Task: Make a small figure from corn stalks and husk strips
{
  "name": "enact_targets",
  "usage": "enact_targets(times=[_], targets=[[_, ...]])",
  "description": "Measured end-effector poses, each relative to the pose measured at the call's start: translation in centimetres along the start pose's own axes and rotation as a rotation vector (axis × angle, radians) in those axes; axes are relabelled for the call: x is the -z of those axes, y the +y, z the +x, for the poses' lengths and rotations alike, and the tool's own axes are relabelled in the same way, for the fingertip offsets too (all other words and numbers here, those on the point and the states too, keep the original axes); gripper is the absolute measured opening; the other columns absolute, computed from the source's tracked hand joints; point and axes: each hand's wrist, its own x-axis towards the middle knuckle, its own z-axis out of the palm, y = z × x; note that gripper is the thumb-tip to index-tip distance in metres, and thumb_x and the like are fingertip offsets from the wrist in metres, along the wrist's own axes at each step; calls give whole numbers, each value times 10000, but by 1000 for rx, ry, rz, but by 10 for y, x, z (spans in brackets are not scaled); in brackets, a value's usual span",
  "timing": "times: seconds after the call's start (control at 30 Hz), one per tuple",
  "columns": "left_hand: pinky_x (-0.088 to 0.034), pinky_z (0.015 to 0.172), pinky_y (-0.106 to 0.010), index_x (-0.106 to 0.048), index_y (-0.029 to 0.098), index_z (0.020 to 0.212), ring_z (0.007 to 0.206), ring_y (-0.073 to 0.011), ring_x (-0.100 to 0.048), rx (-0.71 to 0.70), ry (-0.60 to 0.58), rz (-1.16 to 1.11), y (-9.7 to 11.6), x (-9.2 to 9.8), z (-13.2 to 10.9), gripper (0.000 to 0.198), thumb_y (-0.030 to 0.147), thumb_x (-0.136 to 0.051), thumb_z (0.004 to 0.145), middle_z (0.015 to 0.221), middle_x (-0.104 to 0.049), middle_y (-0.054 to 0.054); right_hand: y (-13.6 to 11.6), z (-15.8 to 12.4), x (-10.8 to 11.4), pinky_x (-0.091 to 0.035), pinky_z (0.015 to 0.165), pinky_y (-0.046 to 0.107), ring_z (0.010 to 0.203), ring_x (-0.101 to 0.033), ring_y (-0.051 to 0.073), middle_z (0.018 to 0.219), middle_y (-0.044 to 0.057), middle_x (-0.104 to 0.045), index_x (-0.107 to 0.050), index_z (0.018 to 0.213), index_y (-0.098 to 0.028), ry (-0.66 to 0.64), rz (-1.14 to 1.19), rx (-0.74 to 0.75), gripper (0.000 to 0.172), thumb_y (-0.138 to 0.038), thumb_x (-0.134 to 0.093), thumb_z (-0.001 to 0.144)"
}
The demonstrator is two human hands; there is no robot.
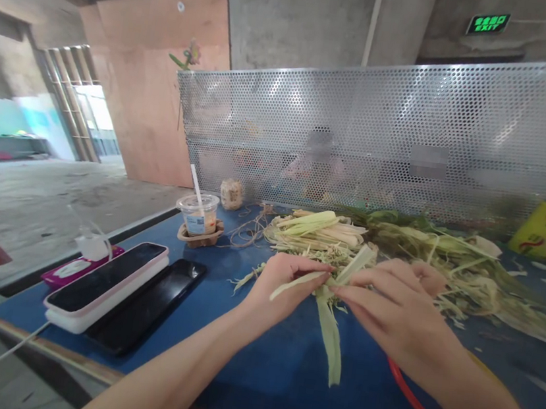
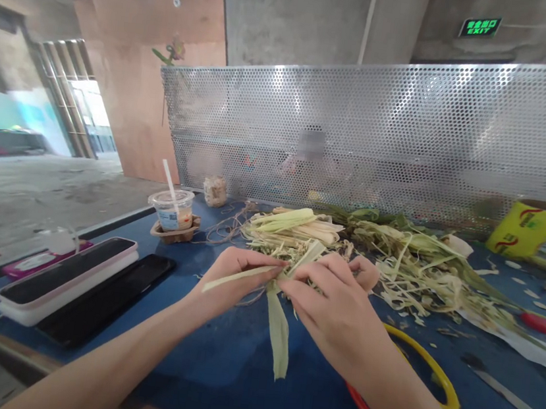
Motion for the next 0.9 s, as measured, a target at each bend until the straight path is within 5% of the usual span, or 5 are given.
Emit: enact_targets(times=[0.23, 0.33, 0.43, 0.67, 0.9], targets=[[-441, 711, -260, -699, 162, 907, 827, -200, -607, 26, -11, -45, 1, -2, 2, 236, 254, -563, 738, 872, -699, -62, -3, 2, -7, -406, 725, 370, 822, -500, 206, 837, 78, -609, -624, 853, -167, -46, -101, 44, 141, -166, -486, 823], [-441, 664, -226, -704, 147, 860, 818, -177, -604, 153, 131, -265, -1, -2, 7, 213, 251, -622, 693, 858, -699, -71, -13, -4, -6, -401, 747, 377, 866, -527, 218, 926, 91, -611, -603, 940, -180, 137, -177, 53, 168, -187, -563, 778], [-408, 532, -181, -685, 142, 857, 722, -134, -598, 362, 235, -545, -3, -3, 12, 218, 270, -636, 687, 849, -688, -78, -29, -10, -13, -418, 643, 303, 640, -556, 142, 681, 19, -619, -593, 833, -175, 175, -13, 196, 84, -146, -529, 785], [-412, 562, -164, -639, 139, 881, 794, -119, -596, 493, 240, -757, -7, -10, 11, 188, 256, -542, 770, 970, -646, -85, -27, -6, -55, -369, 379, 218, 364, -478, 108, 408, -40, -491, -529, 623, -177, -262, 545, -732, 295, -335, -405, 838], [-400, 596, -187, -655, 159, 828, 798, -125, -589, 415, 176, -811, -6, -12, 6, 210, 299, -647, 672, 962, -657, -56, -16, 3, -48, -385, 426, 244, 393, -453, 121, 415, -42, -429, -492, 547, -200, -144, 697, -855, 374, -420, -373, 825]])
